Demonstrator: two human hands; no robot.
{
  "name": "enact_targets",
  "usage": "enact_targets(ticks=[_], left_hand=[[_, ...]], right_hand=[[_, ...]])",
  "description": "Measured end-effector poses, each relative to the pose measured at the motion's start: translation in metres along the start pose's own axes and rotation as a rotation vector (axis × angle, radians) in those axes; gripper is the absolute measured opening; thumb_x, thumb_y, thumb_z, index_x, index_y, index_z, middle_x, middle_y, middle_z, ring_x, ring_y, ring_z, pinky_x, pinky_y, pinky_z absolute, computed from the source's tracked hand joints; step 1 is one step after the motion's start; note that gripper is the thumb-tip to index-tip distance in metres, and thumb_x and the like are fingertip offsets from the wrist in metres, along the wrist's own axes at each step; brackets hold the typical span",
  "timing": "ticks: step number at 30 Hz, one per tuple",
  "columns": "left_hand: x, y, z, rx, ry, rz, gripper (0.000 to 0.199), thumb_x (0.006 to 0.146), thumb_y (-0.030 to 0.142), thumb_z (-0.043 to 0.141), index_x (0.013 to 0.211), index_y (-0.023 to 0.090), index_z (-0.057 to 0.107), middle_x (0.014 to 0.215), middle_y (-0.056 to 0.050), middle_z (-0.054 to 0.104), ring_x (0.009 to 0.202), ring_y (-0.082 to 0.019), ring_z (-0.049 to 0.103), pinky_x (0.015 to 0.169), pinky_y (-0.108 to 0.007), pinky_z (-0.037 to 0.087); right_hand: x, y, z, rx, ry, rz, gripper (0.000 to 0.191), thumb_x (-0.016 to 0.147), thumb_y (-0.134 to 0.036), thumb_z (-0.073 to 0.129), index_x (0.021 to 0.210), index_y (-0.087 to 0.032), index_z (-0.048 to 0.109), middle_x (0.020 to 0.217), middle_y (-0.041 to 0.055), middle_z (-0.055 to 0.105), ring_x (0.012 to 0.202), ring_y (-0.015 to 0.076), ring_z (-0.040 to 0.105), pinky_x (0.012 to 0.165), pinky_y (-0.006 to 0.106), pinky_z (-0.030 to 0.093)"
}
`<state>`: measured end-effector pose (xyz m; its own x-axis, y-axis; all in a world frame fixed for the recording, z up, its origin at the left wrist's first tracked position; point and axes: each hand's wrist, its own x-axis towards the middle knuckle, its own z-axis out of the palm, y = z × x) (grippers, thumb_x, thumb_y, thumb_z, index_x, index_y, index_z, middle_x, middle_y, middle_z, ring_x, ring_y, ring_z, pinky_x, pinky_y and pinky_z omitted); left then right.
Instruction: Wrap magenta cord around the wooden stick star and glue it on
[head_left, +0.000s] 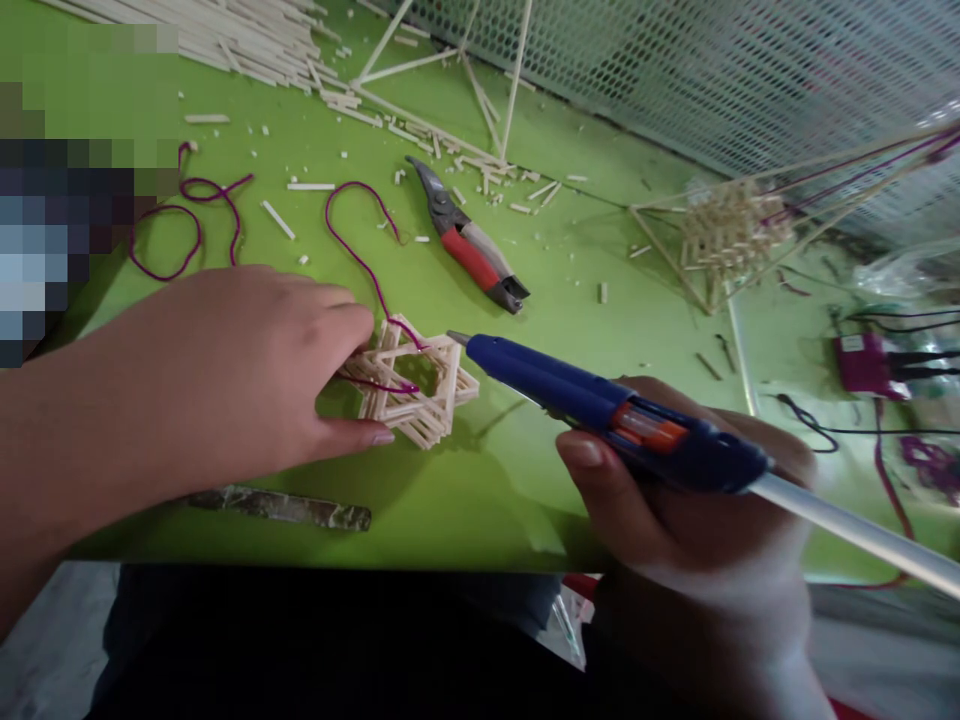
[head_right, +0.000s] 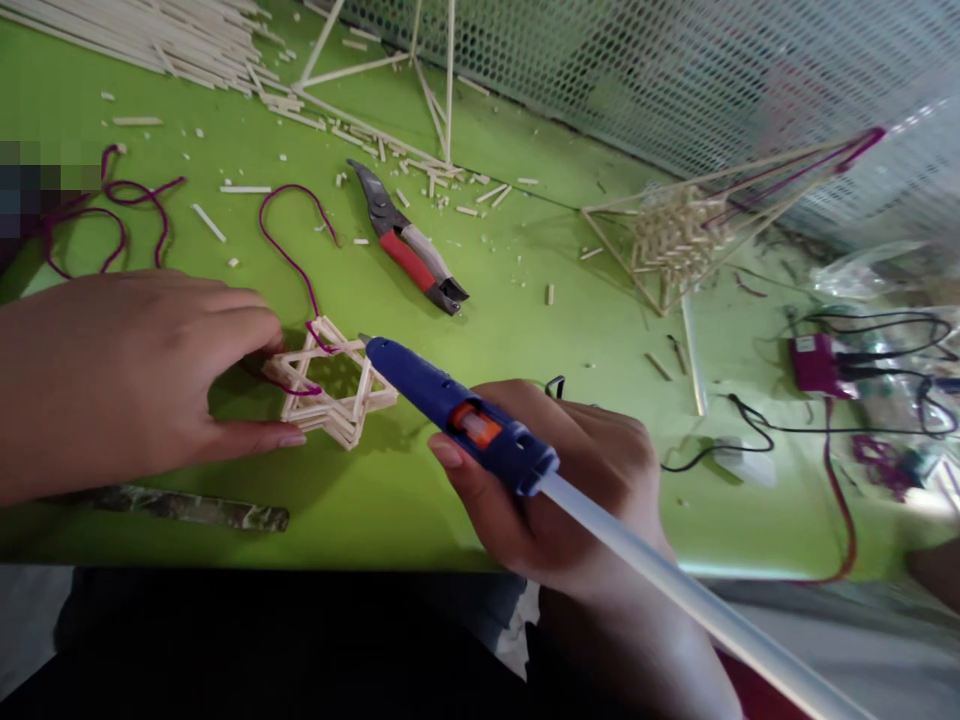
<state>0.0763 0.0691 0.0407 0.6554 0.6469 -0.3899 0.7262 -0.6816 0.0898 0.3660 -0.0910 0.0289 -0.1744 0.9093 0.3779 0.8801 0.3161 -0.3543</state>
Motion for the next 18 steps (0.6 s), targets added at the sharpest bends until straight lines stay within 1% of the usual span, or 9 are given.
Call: enact_targets(ticks=[3, 7, 10, 12, 15, 18], left_hand=[[-0.0013, -0.0004, 0.0003, -0.007, 0.03, 0.007, 0.056, 0.099, 0.08, 0.085, 0.114, 0.027, 0.077, 0.109, -0.009, 0.082, 0.087, -0.029, 0.071, 0.071, -0.041, 0.034], [-0.0019, -0.0029, 0.0019, -0.018, 0.04, 0.028, 0.052, 0.101, 0.077, 0.082, 0.113, 0.027, 0.076, 0.109, -0.009, 0.082, 0.086, -0.03, 0.071, 0.071, -0.042, 0.033], [-0.001, -0.0049, 0.0043, -0.046, 0.068, 0.024, 0.057, 0.096, 0.082, 0.083, 0.113, 0.029, 0.076, 0.107, -0.009, 0.083, 0.084, -0.029, 0.07, 0.071, -0.042, 0.034], [-0.0001, -0.0052, 0.0055, -0.054, 0.07, 0.016, 0.056, 0.093, 0.082, 0.085, 0.111, 0.03, 0.076, 0.104, -0.01, 0.083, 0.082, -0.029, 0.07, 0.071, -0.043, 0.034], [0.0011, -0.004, 0.0055, -0.051, 0.077, 0.023, 0.053, 0.093, 0.08, 0.085, 0.107, 0.029, 0.076, 0.101, -0.009, 0.082, 0.081, -0.03, 0.071, 0.07, -0.043, 0.036], [0.0011, -0.0029, 0.004, -0.033, 0.077, 0.028, 0.053, 0.094, 0.08, 0.083, 0.107, 0.029, 0.077, 0.099, -0.009, 0.083, 0.079, -0.029, 0.071, 0.068, -0.042, 0.037]], right_hand=[[-0.0021, 0.001, -0.0003, 0.025, -0.007, 0.01, 0.012, 0.106, -0.026, 0.084, 0.114, -0.032, 0.077, 0.077, -0.0036, 0.076, 0.05, 0.0146, 0.063, 0.049, 0.032, 0.05], [-0.0022, 0.002, -0.0008, -0.033, -0.012, 0.03, 0.009, 0.108, -0.027, 0.083, 0.11, -0.032, 0.075, 0.071, -0.0052, 0.071, 0.048, 0.0146, 0.059, 0.045, 0.032, 0.045], [-0.0013, 0.0023, -0.0001, -0.007, -0.011, 0.015, 0.009, 0.108, -0.026, 0.083, 0.112, -0.031, 0.076, 0.072, -0.0052, 0.072, 0.048, 0.0139, 0.058, 0.046, 0.031, 0.044], [-0.0021, 0.0024, 0.0004, 0.01, -0.005, 0.02, 0.008, 0.108, -0.03, 0.084, 0.111, -0.031, 0.077, 0.073, -0.005, 0.073, 0.048, 0.0134, 0.057, 0.046, 0.031, 0.044], [-0.0046, 0.0023, -0.0002, -0.011, 0.01, 0.06, 0.008, 0.109, -0.032, 0.085, 0.108, -0.031, 0.077, 0.067, -0.0062, 0.067, 0.046, 0.0139, 0.053, 0.044, 0.032, 0.041], [-0.0035, 0.0004, -0.0025, -0.006, 0.009, 0.047, 0.008, 0.108, -0.031, 0.084, 0.11, -0.031, 0.076, 0.07, -0.0057, 0.07, 0.048, 0.0144, 0.056, 0.044, 0.032, 0.042]])
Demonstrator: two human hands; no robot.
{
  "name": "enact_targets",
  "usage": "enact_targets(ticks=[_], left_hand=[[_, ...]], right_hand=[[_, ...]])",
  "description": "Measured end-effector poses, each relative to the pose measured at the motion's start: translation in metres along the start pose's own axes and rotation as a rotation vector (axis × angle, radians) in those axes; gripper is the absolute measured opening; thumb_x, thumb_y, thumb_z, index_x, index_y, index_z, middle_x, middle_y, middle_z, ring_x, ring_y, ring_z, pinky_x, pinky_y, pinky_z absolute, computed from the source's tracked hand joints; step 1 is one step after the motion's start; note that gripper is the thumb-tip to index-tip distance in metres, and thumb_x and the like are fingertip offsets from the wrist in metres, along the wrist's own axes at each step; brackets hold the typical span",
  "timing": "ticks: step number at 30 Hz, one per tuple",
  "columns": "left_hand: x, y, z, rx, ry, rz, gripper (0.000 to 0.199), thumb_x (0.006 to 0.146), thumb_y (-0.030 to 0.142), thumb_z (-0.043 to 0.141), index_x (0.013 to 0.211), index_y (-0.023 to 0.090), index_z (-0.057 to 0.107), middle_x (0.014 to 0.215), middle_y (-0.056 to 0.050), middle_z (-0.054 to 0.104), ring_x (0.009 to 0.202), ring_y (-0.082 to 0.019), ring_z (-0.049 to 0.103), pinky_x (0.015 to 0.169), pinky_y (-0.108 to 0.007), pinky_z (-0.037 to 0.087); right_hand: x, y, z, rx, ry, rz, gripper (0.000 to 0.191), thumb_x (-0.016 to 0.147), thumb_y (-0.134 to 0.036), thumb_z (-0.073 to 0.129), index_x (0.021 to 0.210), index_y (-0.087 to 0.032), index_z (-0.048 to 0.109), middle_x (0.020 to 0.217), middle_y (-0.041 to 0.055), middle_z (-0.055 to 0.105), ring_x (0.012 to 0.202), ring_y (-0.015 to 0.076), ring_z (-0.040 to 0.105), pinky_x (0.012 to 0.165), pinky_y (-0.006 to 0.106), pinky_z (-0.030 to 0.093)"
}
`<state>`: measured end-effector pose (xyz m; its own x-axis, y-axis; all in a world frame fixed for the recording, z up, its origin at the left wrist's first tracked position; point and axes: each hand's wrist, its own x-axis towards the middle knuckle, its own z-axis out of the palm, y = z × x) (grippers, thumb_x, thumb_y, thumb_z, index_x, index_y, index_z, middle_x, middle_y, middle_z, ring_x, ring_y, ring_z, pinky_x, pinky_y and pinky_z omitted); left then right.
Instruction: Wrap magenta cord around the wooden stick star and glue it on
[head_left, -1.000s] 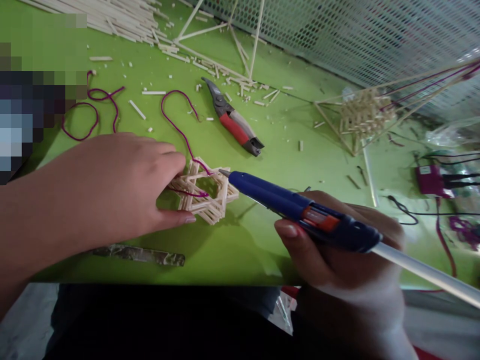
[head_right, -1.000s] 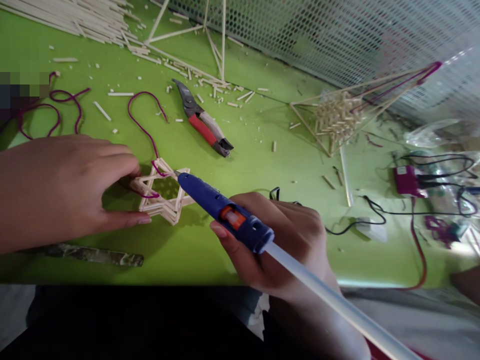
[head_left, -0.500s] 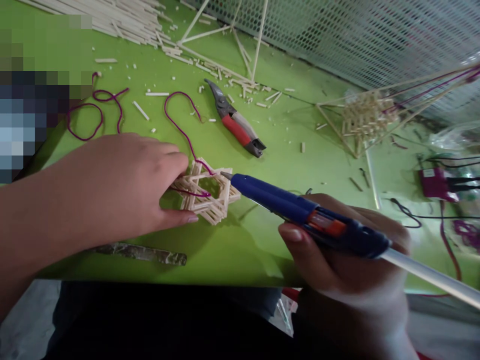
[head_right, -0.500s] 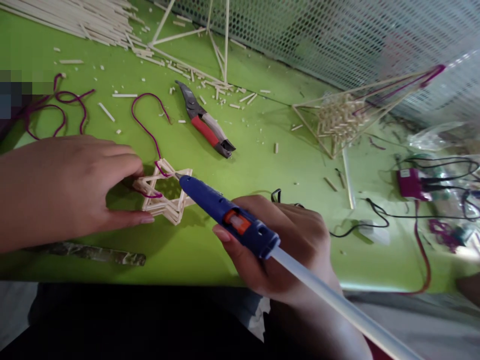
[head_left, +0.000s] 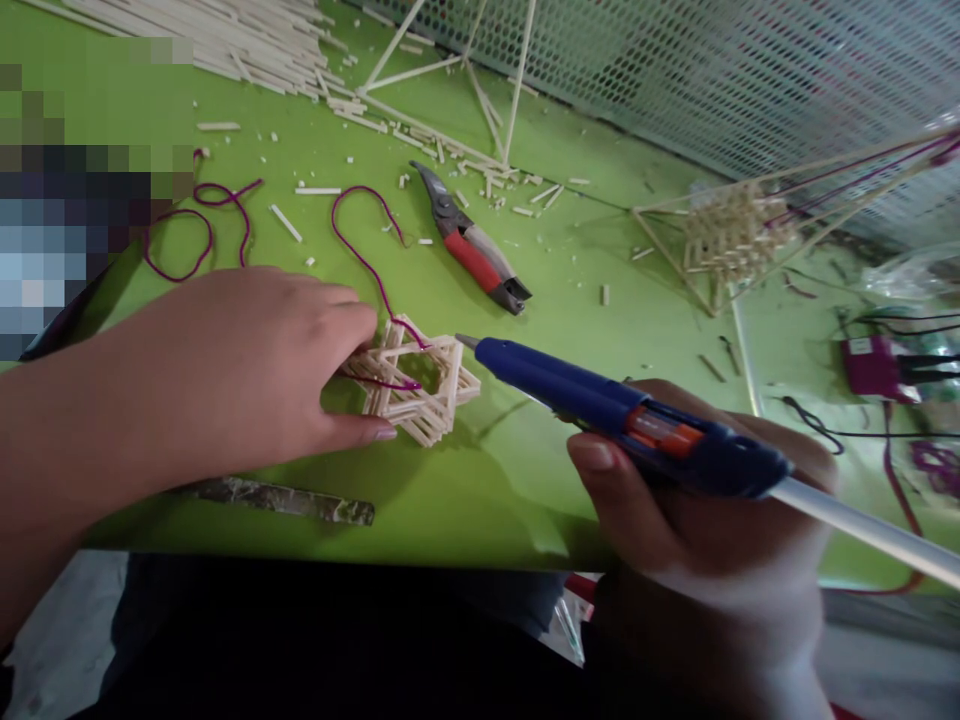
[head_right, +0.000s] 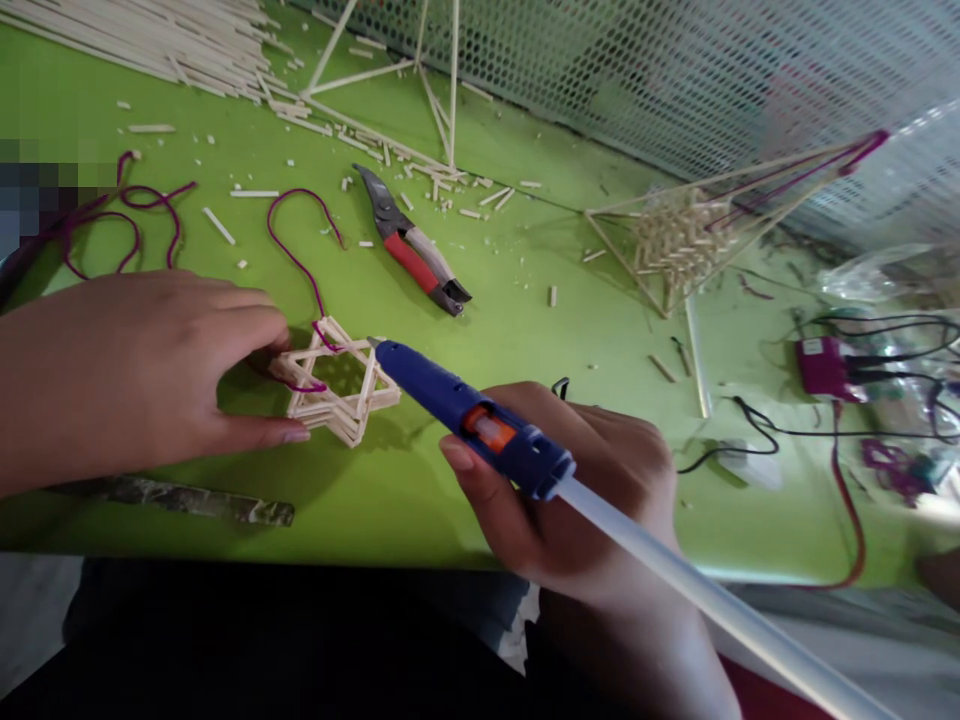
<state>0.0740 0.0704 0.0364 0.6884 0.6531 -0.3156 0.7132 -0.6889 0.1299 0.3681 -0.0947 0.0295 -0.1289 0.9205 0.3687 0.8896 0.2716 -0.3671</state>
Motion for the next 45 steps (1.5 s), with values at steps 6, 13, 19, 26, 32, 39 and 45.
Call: enact_targets(ticks=[6, 13, 19, 26, 32, 39, 45], left_hand=[[-0.001, -0.002, -0.001, 0.029, -0.035, -0.032, 0.053, 0.093, 0.08, 0.085, 0.109, 0.03, 0.082, 0.103, -0.01, 0.085, 0.084, -0.03, 0.074, 0.071, -0.045, 0.045], [-0.003, -0.003, 0.002, 0.022, -0.014, 0.021, 0.06, 0.099, 0.085, 0.075, 0.112, 0.026, 0.078, 0.106, -0.01, 0.081, 0.084, -0.03, 0.072, 0.074, -0.042, 0.041], [-0.003, 0.0, 0.002, 0.036, -0.009, -0.01, 0.057, 0.097, 0.084, 0.076, 0.111, 0.029, 0.079, 0.105, -0.01, 0.082, 0.086, -0.03, 0.073, 0.073, -0.044, 0.04], [-0.001, 0.002, 0.0, -0.026, -0.029, -0.045, 0.059, 0.094, 0.084, 0.081, 0.109, 0.027, 0.079, 0.102, -0.01, 0.08, 0.087, -0.031, 0.073, 0.078, -0.044, 0.046], [-0.001, 0.002, -0.002, -0.004, -0.035, -0.03, 0.059, 0.096, 0.082, 0.085, 0.109, 0.026, 0.076, 0.101, -0.009, 0.08, 0.082, -0.028, 0.069, 0.075, -0.041, 0.04], [-0.001, -0.001, 0.005, -0.043, 0.001, -0.042, 0.061, 0.091, 0.088, 0.084, 0.102, 0.028, 0.075, 0.095, -0.008, 0.075, 0.078, -0.029, 0.066, 0.077, -0.043, 0.041], [0.002, -0.001, 0.004, 0.001, -0.01, -0.051, 0.066, 0.088, 0.092, 0.085, 0.105, 0.029, 0.073, 0.101, -0.008, 0.081, 0.08, -0.029, 0.069, 0.068, -0.041, 0.033]], right_hand=[[0.007, -0.003, -0.002, -0.058, -0.01, -0.083, 0.011, 0.111, -0.032, 0.083, 0.108, -0.03, 0.072, 0.07, -0.0075, 0.072, 0.047, 0.0106, 0.055, 0.044, 0.027, 0.039], [0.002, -0.002, 0.001, -0.05, -0.013, -0.091, 0.008, 0.11, -0.028, 0.081, 0.113, -0.03, 0.073, 0.074, -0.0062, 0.074, 0.05, 0.0127, 0.06, 0.05, 0.031, 0.043], [0.005, -0.004, 0.0, -0.062, 0.015, -0.086, 0.008, 0.112, -0.028, 0.079, 0.111, -0.03, 0.072, 0.069, -0.0068, 0.07, 0.047, 0.0124, 0.055, 0.045, 0.032, 0.033], [-0.004, 0.001, 0.007, 0.017, 0.056, -0.033, 0.011, 0.109, -0.034, 0.085, 0.109, -0.029, 0.075, 0.071, -0.0067, 0.068, 0.048, 0.0114, 0.052, 0.044, 0.029, 0.039], [-0.001, 0.0, 0.007, 0.061, 0.043, -0.047, 0.02, 0.108, -0.034, 0.083, 0.096, -0.027, 0.069, 0.071, -0.0057, 0.068, 0.048, 0.0109, 0.056, 0.044, 0.028, 0.039], [0.007, -0.003, 0.006, 0.03, -0.011, -0.092, 0.023, 0.108, -0.027, 0.077, 0.092, -0.029, 0.061, 0.065, -0.0071, 0.061, 0.044, 0.0106, 0.05, 0.042, 0.028, 0.034], [0.004, -0.001, 0.009, 0.045, -0.016, -0.068, 0.023, 0.108, -0.028, 0.079, 0.094, -0.03, 0.062, 0.066, -0.007, 0.059, 0.046, 0.0124, 0.051, 0.045, 0.03, 0.037]])
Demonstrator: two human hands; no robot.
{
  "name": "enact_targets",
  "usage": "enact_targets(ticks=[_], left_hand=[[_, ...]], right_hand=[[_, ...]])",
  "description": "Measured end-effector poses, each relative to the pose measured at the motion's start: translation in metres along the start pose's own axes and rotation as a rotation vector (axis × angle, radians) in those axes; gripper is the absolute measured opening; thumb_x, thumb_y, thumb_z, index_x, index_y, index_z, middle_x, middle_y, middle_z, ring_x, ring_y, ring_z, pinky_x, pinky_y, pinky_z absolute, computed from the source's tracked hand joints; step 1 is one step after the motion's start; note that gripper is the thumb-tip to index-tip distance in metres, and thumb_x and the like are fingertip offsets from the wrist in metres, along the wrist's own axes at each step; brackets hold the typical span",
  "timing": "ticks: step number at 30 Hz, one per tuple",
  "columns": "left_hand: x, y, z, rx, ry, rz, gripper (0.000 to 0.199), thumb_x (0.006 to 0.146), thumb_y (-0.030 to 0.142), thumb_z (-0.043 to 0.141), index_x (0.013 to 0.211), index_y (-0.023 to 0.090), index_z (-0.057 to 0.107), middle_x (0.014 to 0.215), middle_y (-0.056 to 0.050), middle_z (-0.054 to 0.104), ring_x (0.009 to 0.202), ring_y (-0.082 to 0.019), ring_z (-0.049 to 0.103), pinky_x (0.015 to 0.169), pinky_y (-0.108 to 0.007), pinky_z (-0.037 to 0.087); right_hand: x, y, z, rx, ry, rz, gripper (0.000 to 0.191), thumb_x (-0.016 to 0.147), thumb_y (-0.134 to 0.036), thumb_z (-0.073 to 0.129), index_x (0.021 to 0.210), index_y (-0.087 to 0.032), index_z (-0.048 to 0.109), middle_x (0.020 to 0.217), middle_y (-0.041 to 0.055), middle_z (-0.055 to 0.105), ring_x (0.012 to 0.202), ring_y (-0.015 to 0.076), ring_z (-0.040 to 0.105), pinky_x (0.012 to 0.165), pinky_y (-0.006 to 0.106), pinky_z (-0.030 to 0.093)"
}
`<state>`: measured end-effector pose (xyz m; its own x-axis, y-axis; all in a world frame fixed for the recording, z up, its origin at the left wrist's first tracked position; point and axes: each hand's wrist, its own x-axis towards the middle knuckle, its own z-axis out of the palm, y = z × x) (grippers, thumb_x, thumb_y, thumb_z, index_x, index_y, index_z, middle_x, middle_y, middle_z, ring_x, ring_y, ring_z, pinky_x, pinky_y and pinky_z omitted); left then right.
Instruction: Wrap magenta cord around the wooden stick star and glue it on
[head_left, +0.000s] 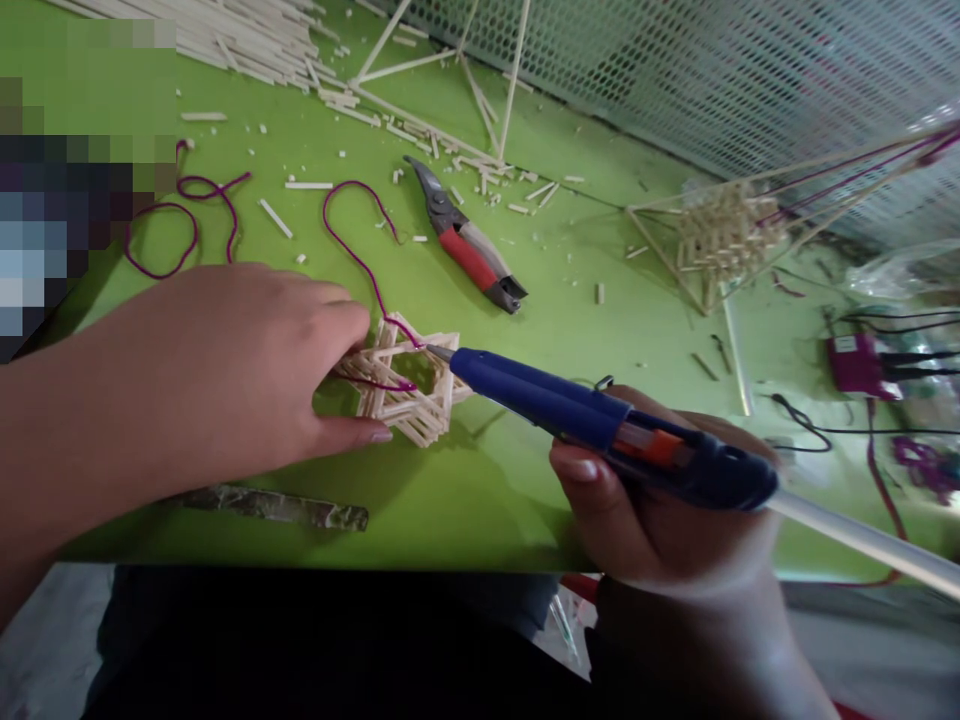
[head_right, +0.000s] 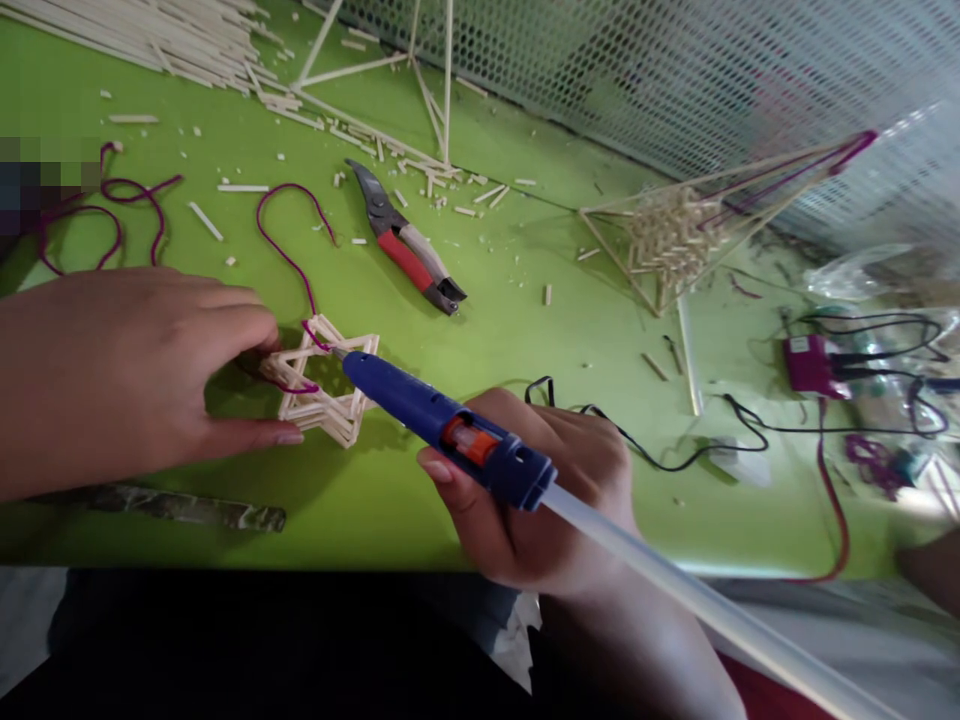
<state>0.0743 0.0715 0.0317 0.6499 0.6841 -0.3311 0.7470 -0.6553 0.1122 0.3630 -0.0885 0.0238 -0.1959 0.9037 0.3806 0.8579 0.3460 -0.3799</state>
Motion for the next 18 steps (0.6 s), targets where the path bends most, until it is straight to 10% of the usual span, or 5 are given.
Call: enact_targets(ticks=[18], left_hand=[[-0.0031, 0.0024, -0.0015, -0.053, 0.002, -0.006, 0.062, 0.09, 0.088, 0.079, 0.103, 0.028, 0.073, 0.099, -0.01, 0.078, 0.084, -0.032, 0.071, 0.083, -0.046, 0.049]], right_hand=[[0.0084, -0.0029, -0.0015, -0.008, -0.036, -0.039, 0.022, 0.106, -0.027, 0.077, 0.092, -0.03, 0.061, 0.064, -0.0083, 0.06, 0.041, 0.0109, 0.045, 0.041, 0.029, 0.034]])
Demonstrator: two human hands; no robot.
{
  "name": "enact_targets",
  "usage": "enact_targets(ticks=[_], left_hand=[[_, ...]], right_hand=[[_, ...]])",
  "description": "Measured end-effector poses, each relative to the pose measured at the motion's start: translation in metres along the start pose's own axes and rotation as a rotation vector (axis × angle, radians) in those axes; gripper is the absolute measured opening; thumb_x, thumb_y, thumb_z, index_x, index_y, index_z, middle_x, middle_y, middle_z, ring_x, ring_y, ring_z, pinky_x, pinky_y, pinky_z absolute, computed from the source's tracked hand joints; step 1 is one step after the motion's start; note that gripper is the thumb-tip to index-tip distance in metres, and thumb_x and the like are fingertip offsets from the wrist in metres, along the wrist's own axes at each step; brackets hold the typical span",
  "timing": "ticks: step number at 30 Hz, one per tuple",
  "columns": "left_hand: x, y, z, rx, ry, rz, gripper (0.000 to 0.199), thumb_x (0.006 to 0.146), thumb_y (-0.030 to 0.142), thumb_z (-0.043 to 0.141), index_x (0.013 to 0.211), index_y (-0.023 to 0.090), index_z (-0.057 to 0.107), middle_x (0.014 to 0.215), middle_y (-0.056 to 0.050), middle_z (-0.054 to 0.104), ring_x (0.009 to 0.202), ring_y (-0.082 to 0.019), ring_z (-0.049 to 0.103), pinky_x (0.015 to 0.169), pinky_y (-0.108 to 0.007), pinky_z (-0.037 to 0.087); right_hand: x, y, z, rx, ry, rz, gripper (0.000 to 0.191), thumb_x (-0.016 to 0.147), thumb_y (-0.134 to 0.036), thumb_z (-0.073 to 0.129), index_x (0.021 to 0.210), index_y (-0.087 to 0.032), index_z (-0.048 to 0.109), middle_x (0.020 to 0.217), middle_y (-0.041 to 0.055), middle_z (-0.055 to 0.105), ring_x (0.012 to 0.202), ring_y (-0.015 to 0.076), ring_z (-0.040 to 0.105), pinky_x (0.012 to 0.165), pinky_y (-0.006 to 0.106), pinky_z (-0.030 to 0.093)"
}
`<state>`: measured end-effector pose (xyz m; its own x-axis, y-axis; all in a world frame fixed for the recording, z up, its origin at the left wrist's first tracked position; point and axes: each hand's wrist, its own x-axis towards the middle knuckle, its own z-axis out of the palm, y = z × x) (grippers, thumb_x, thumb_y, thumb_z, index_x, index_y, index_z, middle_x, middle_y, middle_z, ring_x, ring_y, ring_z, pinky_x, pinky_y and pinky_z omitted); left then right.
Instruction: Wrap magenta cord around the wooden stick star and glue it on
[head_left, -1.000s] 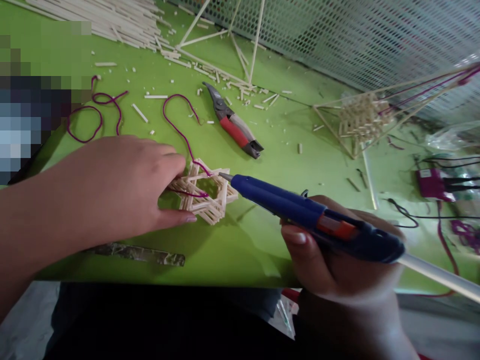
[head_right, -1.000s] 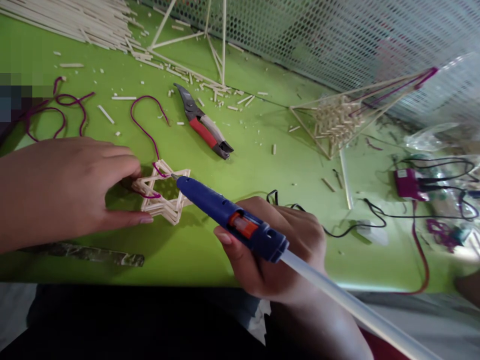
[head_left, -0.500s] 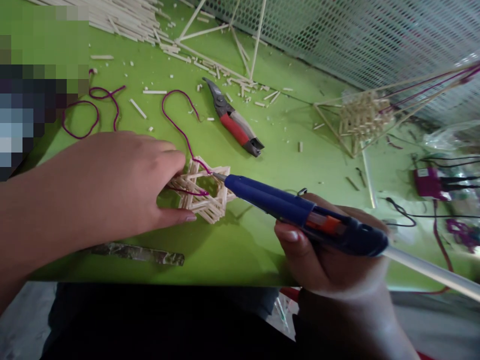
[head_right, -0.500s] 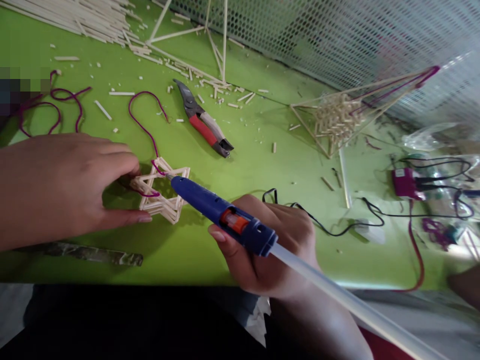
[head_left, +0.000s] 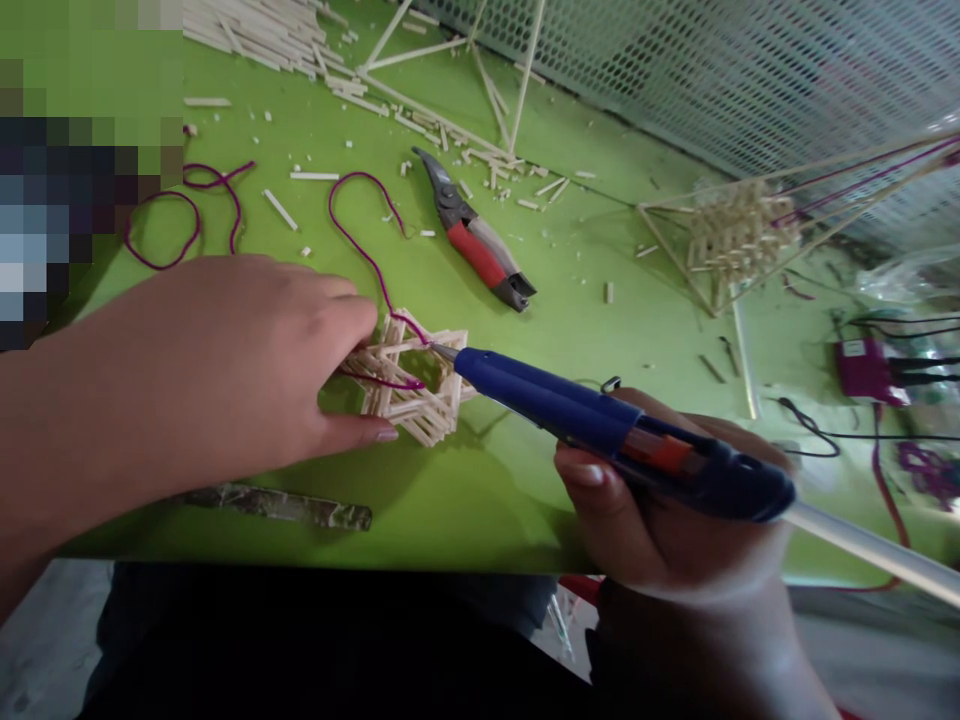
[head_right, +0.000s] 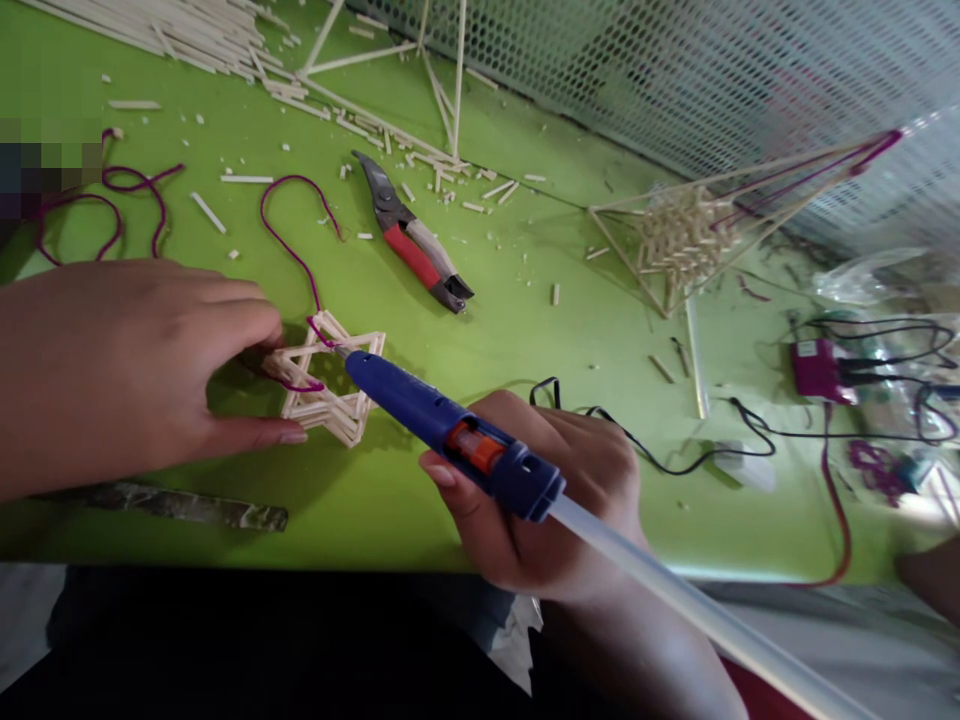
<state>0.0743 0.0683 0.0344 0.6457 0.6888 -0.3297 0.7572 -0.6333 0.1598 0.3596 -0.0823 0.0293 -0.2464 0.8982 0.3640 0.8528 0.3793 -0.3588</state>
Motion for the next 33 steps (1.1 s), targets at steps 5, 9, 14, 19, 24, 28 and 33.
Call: enact_targets(ticks=[5, 9, 14, 19, 24, 28, 33], left_hand=[[0.001, -0.001, 0.0, 0.025, 0.011, 0.021, 0.064, 0.09, 0.089, 0.075, 0.107, 0.028, 0.075, 0.101, -0.011, 0.077, 0.086, -0.034, 0.073, 0.084, -0.048, 0.052], [0.002, 0.001, -0.003, 0.06, -0.023, 0.01, 0.067, 0.092, 0.091, 0.077, 0.115, 0.028, 0.077, 0.106, -0.011, 0.08, 0.085, -0.034, 0.073, 0.076, -0.046, 0.047], [0.002, 0.002, -0.004, 0.13, -0.036, 0.019, 0.069, 0.095, 0.094, 0.077, 0.114, 0.028, 0.076, 0.107, -0.011, 0.082, 0.083, -0.033, 0.074, 0.067, -0.044, 0.041], [0.003, 0.001, -0.002, 0.139, 0.018, 0.033, 0.07, 0.093, 0.096, 0.077, 0.108, 0.028, 0.074, 0.102, -0.01, 0.081, 0.08, -0.031, 0.074, 0.063, -0.043, 0.038], [0.002, 0.0, -0.003, 0.116, -0.033, 0.017, 0.07, 0.095, 0.096, 0.074, 0.11, 0.027, 0.075, 0.104, -0.012, 0.083, 0.082, -0.031, 0.074, 0.067, -0.044, 0.043], [0.002, 0.002, -0.002, 0.113, -0.026, 0.001, 0.072, 0.092, 0.097, 0.076, 0.114, 0.028, 0.077, 0.107, -0.011, 0.083, 0.086, -0.034, 0.076, 0.07, -0.045, 0.046], [0.003, 0.002, -0.002, 0.107, -0.038, -0.001, 0.07, 0.093, 0.096, 0.074, 0.113, 0.029, 0.076, 0.11, -0.011, 0.082, 0.086, -0.035, 0.076, 0.068, -0.046, 0.044]], right_hand=[[-0.004, 0.0, 0.0, -0.003, 0.01, 0.016, 0.02, 0.103, -0.021, 0.076, 0.095, -0.032, 0.061, 0.065, -0.0073, 0.061, 0.042, 0.0126, 0.049, 0.042, 0.029, 0.037], [-0.009, -0.001, 0.001, 0.006, -0.022, 0.063, 0.019, 0.105, -0.025, 0.075, 0.097, -0.033, 0.06, 0.068, -0.0069, 0.064, 0.043, 0.0144, 0.048, 0.049, 0.032, 0.049], [-0.014, -0.001, 0.005, 0.011, 0.007, 0.095, 0.02, 0.109, -0.028, 0.074, 0.096, -0.033, 0.059, 0.069, -0.0066, 0.063, 0.044, 0.0128, 0.037, 0.051, 0.034, 0.049], [-0.016, -0.001, 0.005, 0.019, 0.013, 0.122, 0.019, 0.107, -0.029, 0.075, 0.096, -0.033, 0.061, 0.07, -0.0056, 0.063, 0.047, 0.0151, 0.05, 0.051, 0.035, 0.049], [-0.016, -0.001, 0.005, 0.024, 0.021, 0.094, 0.02, 0.108, -0.031, 0.077, 0.096, -0.033, 0.061, 0.067, -0.0069, 0.059, 0.043, 0.0134, 0.039, 0.048, 0.035, 0.047], [-0.016, -0.001, 0.006, 0.032, 0.021, 0.115, 0.018, 0.107, -0.031, 0.077, 0.097, -0.034, 0.064, 0.066, -0.0065, 0.059, 0.044, 0.0143, 0.044, 0.049, 0.036, 0.049], [-0.017, -0.001, 0.005, 0.023, 0.009, 0.121, 0.02, 0.105, -0.027, 0.077, 0.095, -0.033, 0.06, 0.068, -0.0055, 0.064, 0.048, 0.016, 0.056, 0.049, 0.035, 0.05]])
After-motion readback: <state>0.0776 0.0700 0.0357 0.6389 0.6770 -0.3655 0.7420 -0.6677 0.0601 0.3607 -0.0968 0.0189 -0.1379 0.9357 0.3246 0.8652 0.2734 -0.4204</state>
